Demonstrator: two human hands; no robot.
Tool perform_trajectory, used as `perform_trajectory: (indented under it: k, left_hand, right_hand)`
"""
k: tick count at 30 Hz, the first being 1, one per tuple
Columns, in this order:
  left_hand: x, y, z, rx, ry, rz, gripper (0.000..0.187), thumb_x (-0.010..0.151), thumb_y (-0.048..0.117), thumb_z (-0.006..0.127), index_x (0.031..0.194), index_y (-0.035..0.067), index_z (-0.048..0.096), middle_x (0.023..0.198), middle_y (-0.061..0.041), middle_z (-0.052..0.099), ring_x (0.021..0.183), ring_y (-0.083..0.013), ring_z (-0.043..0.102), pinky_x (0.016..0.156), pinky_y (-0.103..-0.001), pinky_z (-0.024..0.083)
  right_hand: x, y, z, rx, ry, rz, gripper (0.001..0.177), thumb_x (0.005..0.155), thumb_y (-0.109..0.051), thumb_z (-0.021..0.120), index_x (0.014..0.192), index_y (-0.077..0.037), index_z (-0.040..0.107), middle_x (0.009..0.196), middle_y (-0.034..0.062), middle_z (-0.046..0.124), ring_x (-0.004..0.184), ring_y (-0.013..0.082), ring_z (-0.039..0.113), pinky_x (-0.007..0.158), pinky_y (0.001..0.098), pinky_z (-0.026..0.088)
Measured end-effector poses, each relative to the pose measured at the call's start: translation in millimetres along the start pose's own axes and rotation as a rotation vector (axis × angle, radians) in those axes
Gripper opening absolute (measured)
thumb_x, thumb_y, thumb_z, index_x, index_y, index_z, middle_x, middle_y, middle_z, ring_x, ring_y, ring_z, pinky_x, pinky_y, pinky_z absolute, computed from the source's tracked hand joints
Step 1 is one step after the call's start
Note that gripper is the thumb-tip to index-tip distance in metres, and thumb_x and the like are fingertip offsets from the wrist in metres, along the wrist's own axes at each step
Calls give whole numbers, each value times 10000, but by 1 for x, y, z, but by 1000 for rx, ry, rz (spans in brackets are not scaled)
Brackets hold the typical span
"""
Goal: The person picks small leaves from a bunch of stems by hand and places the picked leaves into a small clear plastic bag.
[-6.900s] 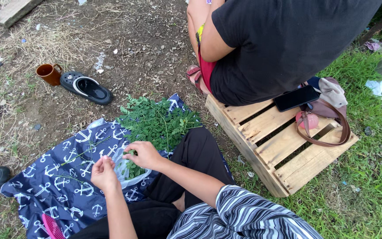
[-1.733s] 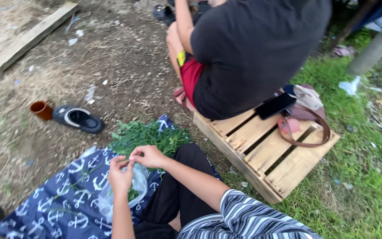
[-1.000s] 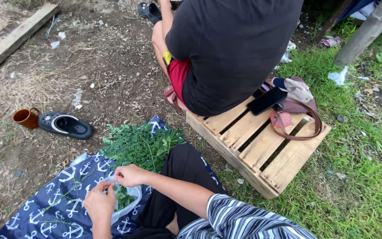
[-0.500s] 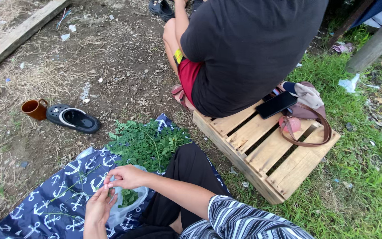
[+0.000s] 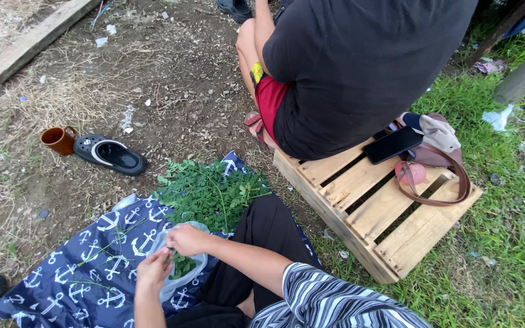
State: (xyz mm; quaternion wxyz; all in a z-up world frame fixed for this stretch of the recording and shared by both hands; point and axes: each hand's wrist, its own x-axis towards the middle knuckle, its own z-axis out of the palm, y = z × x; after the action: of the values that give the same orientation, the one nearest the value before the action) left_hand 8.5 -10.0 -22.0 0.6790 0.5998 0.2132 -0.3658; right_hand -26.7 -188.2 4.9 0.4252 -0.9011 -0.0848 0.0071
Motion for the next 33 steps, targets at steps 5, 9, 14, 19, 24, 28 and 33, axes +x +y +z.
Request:
perform_trajectory:
  k: [5, 9, 14, 19, 24, 28, 33]
  left_hand:
    - [-2, -11, 18, 542, 235, 270, 206, 935, 231, 761, 1043, 58, 790, 836, -59, 746, 680, -173, 615, 625, -364, 474]
    - [-3, -15, 11, 912, 397, 277, 297, 902, 359, 776, 1048, 104, 822, 879, -87, 801, 781, -208, 736, 744, -361, 543]
    - [-7, -17, -6, 1101, 493, 246, 291, 832, 405, 806, 1062, 230, 840, 985, -102, 806, 947, -300, 742, 884, -411, 553]
    - [-1, -18, -3, 1123, 482, 321, 340, 775, 415, 819, 1081, 266, 826, 1042, -87, 791, 1000, -313, 735, 909, -427, 551]
    - [1, -21, -1, 1182, 503, 412, 322, 889, 470, 731, 1075, 222, 817, 998, -76, 806, 979, -315, 755, 894, -431, 569]
    - [1, -21, -4, 1126, 517, 387, 309, 877, 434, 727, 1042, 186, 812, 954, -91, 800, 943, -326, 755, 872, -439, 568]
    - [3, -26, -13, 1179, 539, 436, 302, 883, 423, 702, 984, 166, 824, 925, -158, 776, 915, -373, 739, 846, -472, 565]
  right_hand:
    - [-7, 12, 19, -9, -22, 90, 126, 947, -161, 616, 942, -68, 700, 980, 166, 705, 1037, 377, 660, 905, 483, 520]
    - [-12, 10, 25, -53, -67, 199, 189, 817, -87, 649, 1001, -58, 681, 1035, 180, 692, 1085, 359, 653, 917, 456, 535]
    - [-4, 10, 18, -111, -72, 228, 264, 792, -61, 650, 1052, -70, 696, 1139, 195, 663, 1092, 358, 662, 907, 454, 542]
    - [-1, -2, 20, -63, -106, 276, 150, 924, -176, 649, 1019, -88, 724, 1098, 180, 695, 1071, 358, 668, 907, 471, 537]
    - [4, 1, 28, -28, -35, 142, 143, 935, -186, 650, 891, -101, 757, 1011, 134, 746, 1060, 328, 682, 939, 456, 540]
    - [6, -1, 31, -33, -33, 169, 125, 931, -176, 658, 900, -99, 752, 1004, 143, 739, 1040, 339, 685, 914, 466, 537]
    - [3, 3, 52, -65, 20, 64, 117, 865, -140, 648, 923, -90, 737, 980, 168, 734, 1021, 357, 691, 899, 466, 557]
